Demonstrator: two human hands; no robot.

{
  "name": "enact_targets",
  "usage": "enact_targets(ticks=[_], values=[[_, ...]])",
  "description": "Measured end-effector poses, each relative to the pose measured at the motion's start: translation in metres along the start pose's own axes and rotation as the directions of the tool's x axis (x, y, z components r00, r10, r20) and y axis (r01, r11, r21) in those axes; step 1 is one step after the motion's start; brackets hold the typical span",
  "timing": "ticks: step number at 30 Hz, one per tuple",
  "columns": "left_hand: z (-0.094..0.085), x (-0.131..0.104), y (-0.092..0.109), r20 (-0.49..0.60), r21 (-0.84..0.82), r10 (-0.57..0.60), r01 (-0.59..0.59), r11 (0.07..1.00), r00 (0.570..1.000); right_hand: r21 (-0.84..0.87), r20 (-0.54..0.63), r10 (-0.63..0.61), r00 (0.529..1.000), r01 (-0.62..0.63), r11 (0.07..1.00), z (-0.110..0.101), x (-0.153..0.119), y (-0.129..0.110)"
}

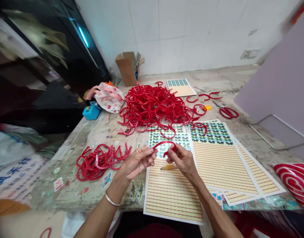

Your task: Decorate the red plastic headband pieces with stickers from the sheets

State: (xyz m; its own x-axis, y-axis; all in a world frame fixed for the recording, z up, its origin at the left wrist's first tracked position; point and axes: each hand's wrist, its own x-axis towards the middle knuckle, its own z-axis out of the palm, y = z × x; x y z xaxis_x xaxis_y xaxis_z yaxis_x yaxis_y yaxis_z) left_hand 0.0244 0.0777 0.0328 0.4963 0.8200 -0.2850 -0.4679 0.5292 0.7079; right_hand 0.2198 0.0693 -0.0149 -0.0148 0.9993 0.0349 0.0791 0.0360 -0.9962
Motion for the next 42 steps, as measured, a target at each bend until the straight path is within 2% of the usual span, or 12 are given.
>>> enact_targets(ticks=[6,9,14,17,22,25,27,29,32,34,38,42], values=[[0.003,-0.008,0.003,-0.041,0.177,-0.029,0.036,0.984,0.999,-0.08,0.074,-0.085,0.994,0.091,0.993,0.006,0.02,-0.006],[-0.003,-0.012,-0.001,-0.134,0.307,0.107,-0.061,0.95,0.985,-0.255,0.178,-0.143,0.973,0.186,0.949,-0.001,0.019,-0.005],[-0.027,-0.011,-0.023,-0.433,0.374,0.39,-0.232,0.898,0.812,-0.634,0.419,-0.255,0.871,0.482,0.605,-0.015,-0.015,0.016],[-0.035,-0.008,-0.044,-0.453,0.387,0.388,-0.215,0.897,0.803,-0.676,0.437,-0.225,0.871,0.483,0.556,-0.012,-0.03,0.029],[-0.038,-0.009,-0.068,-0.51,0.406,0.439,-0.243,0.881,0.74,-0.724,0.333,-0.148,0.931,0.353,0.593,-0.006,-0.04,0.038],[-0.041,-0.012,-0.076,-0.549,0.4,0.442,-0.242,0.884,0.709,-0.809,0.028,-0.08,0.996,0.069,0.583,-0.021,-0.054,0.039],[-0.041,-0.013,-0.083,-0.565,0.396,0.436,-0.233,0.888,0.701,-0.821,-0.226,-0.022,0.974,-0.178,0.542,-0.036,-0.067,0.038],[-0.038,-0.012,-0.09,-0.573,0.406,0.437,-0.223,0.886,0.694,-0.824,-0.349,0.022,0.937,-0.318,0.469,-0.047,-0.077,0.035],[-0.03,-0.008,-0.098,-0.552,0.498,0.47,-0.18,0.848,0.689,-0.836,-0.383,0.047,0.923,-0.367,0.407,-0.05,-0.084,0.033],[-0.025,-0.007,-0.101,-0.537,0.556,0.496,-0.155,0.817,0.682,-0.807,-0.431,0.008,0.902,-0.39,0.443,-0.045,-0.082,0.032],[-0.022,-0.009,-0.105,-0.534,0.599,0.523,-0.139,0.789,0.664,-0.688,-0.42,-0.043,0.906,-0.288,0.666,-0.042,-0.073,0.033],[-0.024,-0.01,-0.108,-0.55,0.588,0.533,-0.156,0.794,0.643,-0.506,-0.428,0.005,0.904,-0.244,0.827,-0.081,-0.072,0.031]])
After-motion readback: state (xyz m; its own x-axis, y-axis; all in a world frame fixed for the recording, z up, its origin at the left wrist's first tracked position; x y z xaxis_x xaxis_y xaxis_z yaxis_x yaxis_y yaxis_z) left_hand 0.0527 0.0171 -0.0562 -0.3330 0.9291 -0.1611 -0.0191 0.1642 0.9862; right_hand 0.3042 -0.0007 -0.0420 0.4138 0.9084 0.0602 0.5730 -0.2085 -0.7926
